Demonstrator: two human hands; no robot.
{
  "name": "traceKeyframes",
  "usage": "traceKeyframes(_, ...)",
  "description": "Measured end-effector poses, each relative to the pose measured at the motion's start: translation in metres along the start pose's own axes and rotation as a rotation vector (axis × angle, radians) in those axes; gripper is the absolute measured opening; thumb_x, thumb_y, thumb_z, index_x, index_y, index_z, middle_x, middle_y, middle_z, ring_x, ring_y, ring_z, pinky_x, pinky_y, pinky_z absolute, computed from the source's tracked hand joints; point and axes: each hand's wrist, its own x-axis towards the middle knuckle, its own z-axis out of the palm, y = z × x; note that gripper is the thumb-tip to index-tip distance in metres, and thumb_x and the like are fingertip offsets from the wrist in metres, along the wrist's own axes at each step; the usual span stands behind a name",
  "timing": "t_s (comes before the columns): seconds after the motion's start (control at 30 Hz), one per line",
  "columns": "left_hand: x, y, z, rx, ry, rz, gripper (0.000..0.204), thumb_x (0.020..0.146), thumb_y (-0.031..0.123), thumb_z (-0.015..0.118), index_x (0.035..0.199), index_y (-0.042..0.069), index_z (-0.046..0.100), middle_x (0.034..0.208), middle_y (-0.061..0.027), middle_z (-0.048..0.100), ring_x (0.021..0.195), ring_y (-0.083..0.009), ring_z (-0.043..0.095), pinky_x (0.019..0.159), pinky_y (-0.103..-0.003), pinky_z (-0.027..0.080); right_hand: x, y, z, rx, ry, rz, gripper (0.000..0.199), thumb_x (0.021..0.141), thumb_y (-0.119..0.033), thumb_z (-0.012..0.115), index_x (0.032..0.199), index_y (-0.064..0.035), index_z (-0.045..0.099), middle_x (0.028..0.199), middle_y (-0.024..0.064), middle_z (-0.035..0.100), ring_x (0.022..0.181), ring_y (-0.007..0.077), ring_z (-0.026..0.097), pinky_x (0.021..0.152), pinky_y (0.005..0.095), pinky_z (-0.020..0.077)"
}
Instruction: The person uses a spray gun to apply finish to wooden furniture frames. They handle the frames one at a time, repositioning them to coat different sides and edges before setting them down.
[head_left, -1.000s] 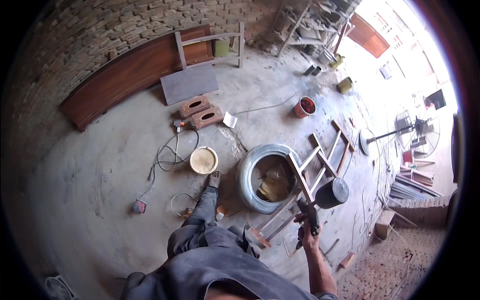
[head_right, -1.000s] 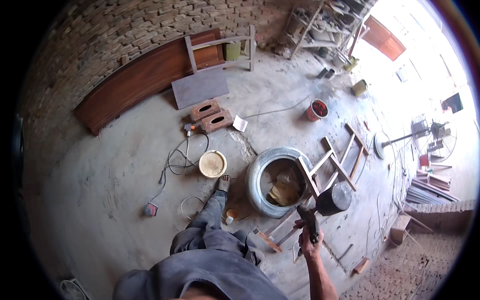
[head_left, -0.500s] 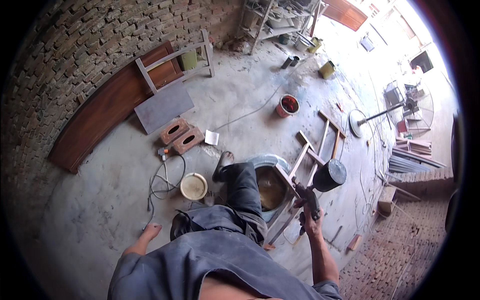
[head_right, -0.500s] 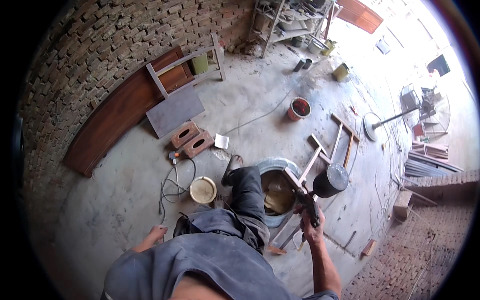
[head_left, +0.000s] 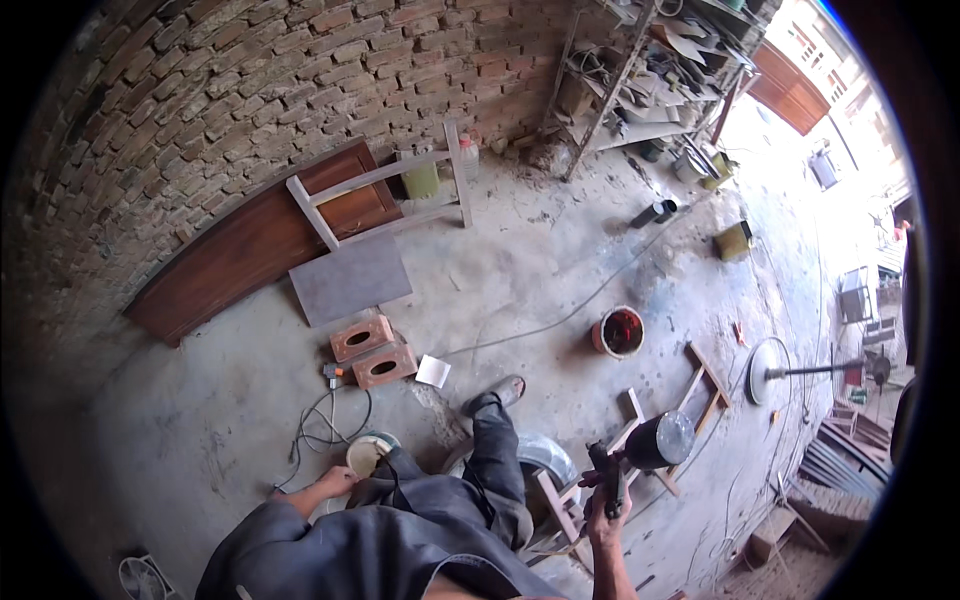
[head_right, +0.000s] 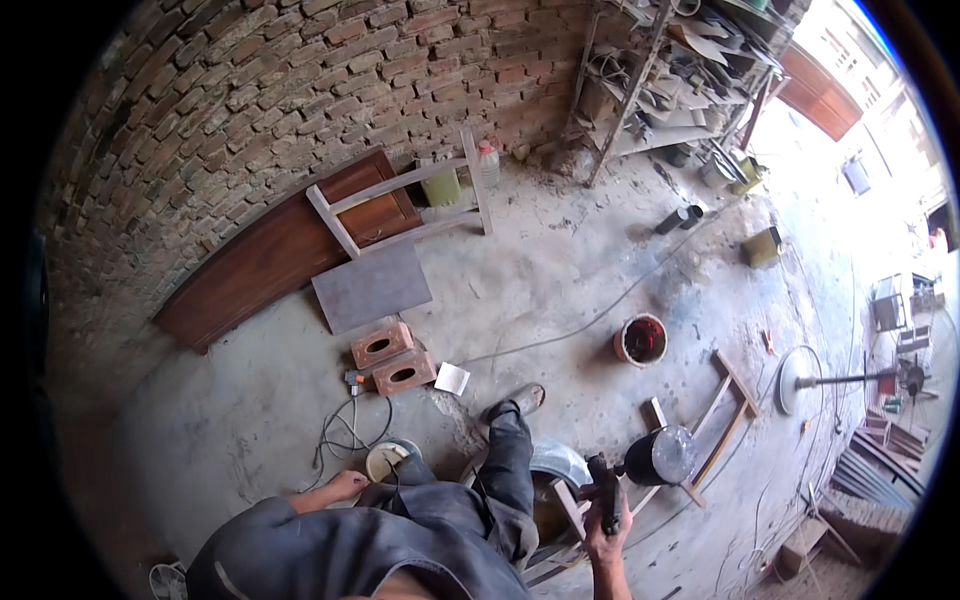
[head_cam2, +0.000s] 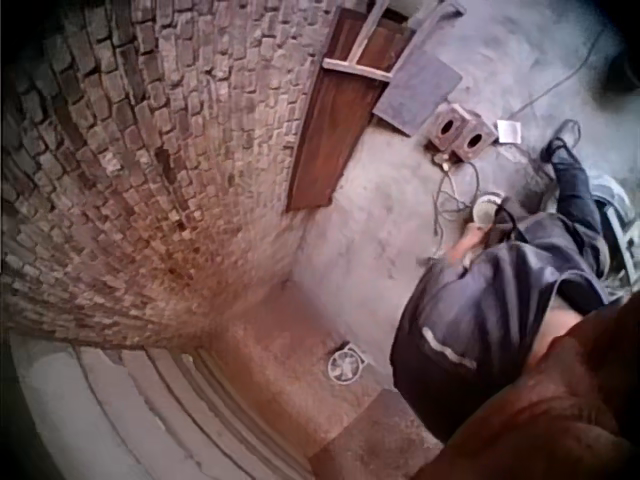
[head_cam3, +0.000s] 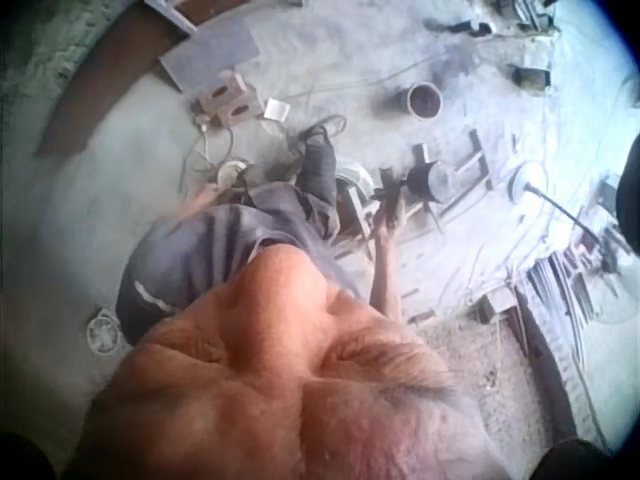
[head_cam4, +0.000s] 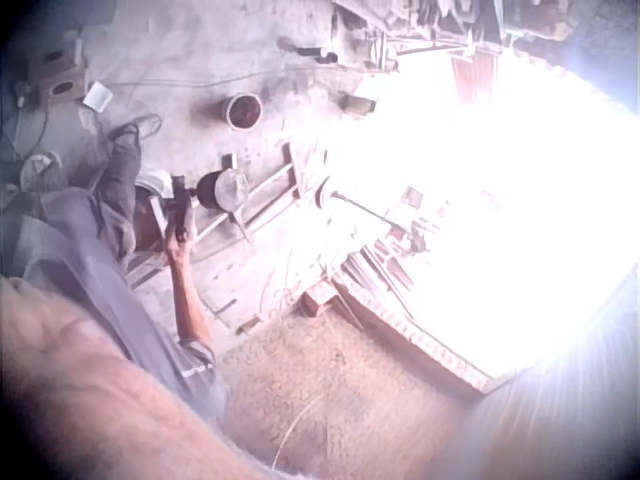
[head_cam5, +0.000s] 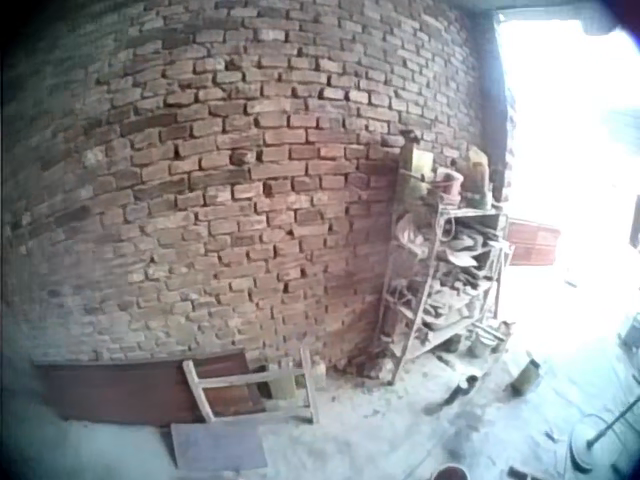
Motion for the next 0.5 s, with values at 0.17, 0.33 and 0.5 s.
traceKeyframes(0.17,0.005,0.041,-0.008,0.173,-0.035,-0.014,0.037,0.093,0.043,0.068,0.106,0.009,0.077,0.104,-0.0216,0.073,0.101,-0.0388,0.071,0.086,-0.046,0.056,0.085,-0.009,-0.024,0.0,-0.043,-0.088,0.046,0.1,-0.006,0.048,0.144,0.0076,0.048,0.099,0.0146,0.072,0.08,0.017,0.068,0.071,0.0302,0.0546)
traceKeyframes(0.33,0.038,0.086,-0.035,0.267,-0.049,-0.236,0.045,0.088,0.046,0.074,0.109,0.006,0.077,0.112,-0.0199,0.074,0.106,-0.039,0.07,0.091,-0.046,0.056,0.133,-0.024,-0.03,0.038,-0.038,-0.011,0.048,0.101,-0.013,0.051,0.145,0.0078,0.048,0.101,0.0165,0.072,0.077,0.0152,0.065,0.067,0.0293,0.0508)
traceKeyframes(0.5,0.125,0.147,-0.125,0.331,-0.072,-0.177,0.042,0.087,0.041,0.071,0.113,0.007,0.075,0.117,-0.0217,0.072,0.111,-0.0417,0.068,0.094,-0.049,0.055,0.175,-0.038,-0.008,0.068,0.014,-0.002,0.057,0.104,-0.029,0.059,0.148,0.0053,0.046,0.102,0.015,0.073,0.052,0.0026,0.048,0.046,0.0222,0.0354)
